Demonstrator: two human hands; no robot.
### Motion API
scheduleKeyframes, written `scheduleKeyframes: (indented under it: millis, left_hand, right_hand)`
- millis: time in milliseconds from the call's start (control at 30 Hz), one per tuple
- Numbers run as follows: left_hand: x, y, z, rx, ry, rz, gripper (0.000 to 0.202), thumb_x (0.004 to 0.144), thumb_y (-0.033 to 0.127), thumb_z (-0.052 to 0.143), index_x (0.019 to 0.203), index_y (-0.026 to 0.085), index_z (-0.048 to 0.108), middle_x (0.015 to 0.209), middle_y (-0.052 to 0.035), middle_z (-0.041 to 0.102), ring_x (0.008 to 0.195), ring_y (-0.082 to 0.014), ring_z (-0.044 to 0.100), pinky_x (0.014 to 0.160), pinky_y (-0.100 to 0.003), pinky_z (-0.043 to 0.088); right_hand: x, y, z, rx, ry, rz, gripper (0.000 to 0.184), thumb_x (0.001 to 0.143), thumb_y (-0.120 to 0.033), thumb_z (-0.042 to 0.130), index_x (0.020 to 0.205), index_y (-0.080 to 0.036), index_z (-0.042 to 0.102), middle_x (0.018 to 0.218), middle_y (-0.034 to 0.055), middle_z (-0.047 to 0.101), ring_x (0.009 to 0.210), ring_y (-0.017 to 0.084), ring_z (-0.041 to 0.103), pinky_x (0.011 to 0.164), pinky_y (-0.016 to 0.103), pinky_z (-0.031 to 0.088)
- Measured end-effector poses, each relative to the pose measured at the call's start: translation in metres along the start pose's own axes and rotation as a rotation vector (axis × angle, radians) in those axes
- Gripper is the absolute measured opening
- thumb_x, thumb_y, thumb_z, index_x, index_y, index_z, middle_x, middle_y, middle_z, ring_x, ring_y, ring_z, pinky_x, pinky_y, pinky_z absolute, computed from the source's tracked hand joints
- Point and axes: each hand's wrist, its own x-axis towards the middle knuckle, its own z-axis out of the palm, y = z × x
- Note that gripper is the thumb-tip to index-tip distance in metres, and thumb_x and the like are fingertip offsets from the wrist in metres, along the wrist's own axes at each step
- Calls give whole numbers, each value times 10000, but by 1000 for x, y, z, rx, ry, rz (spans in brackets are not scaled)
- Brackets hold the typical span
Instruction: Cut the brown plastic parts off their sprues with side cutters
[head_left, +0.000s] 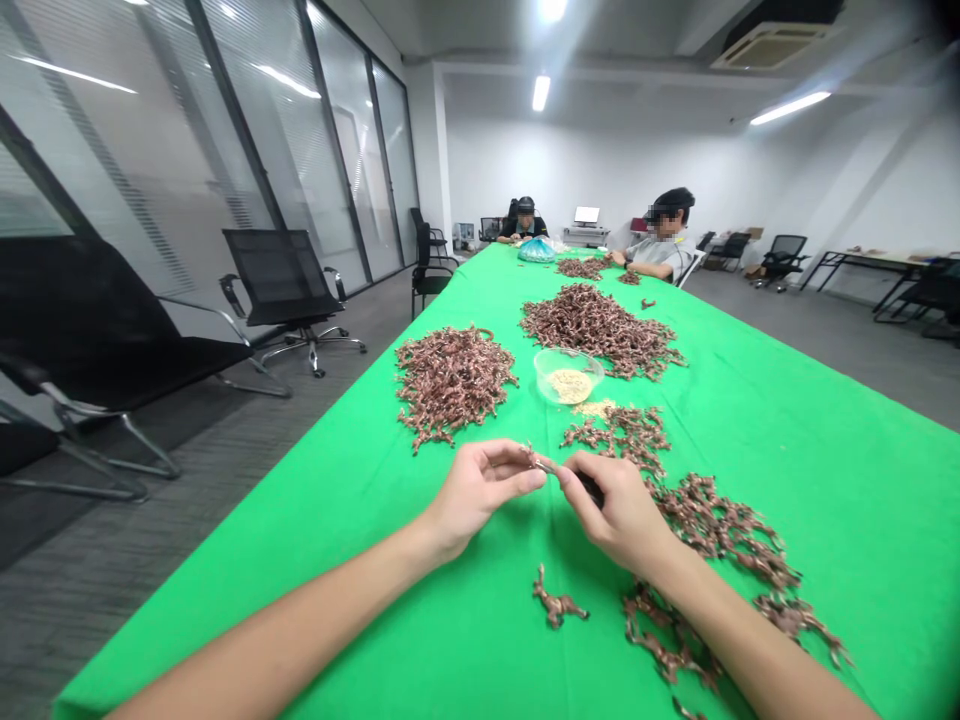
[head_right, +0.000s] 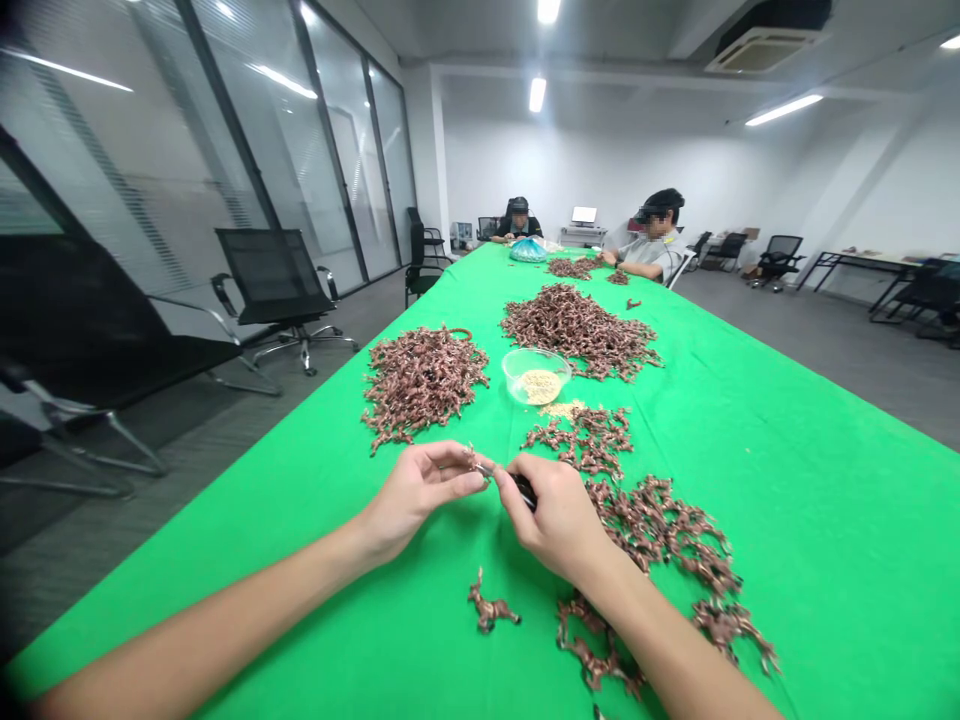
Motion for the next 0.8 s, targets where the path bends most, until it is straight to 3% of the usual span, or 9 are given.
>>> scheduleKeyframes:
  millis: [800]
  left_hand:
    - [0,-2,0,-42,-9,51,259,708,181,847,921,124,710,1063,-99,771,1010,-214,716,981,-360,528]
  right_hand:
    - [0,0,0,39,10,-24,282,996,-314,462,764,-181,549,636,-22,500,561,126,455,573,261,303]
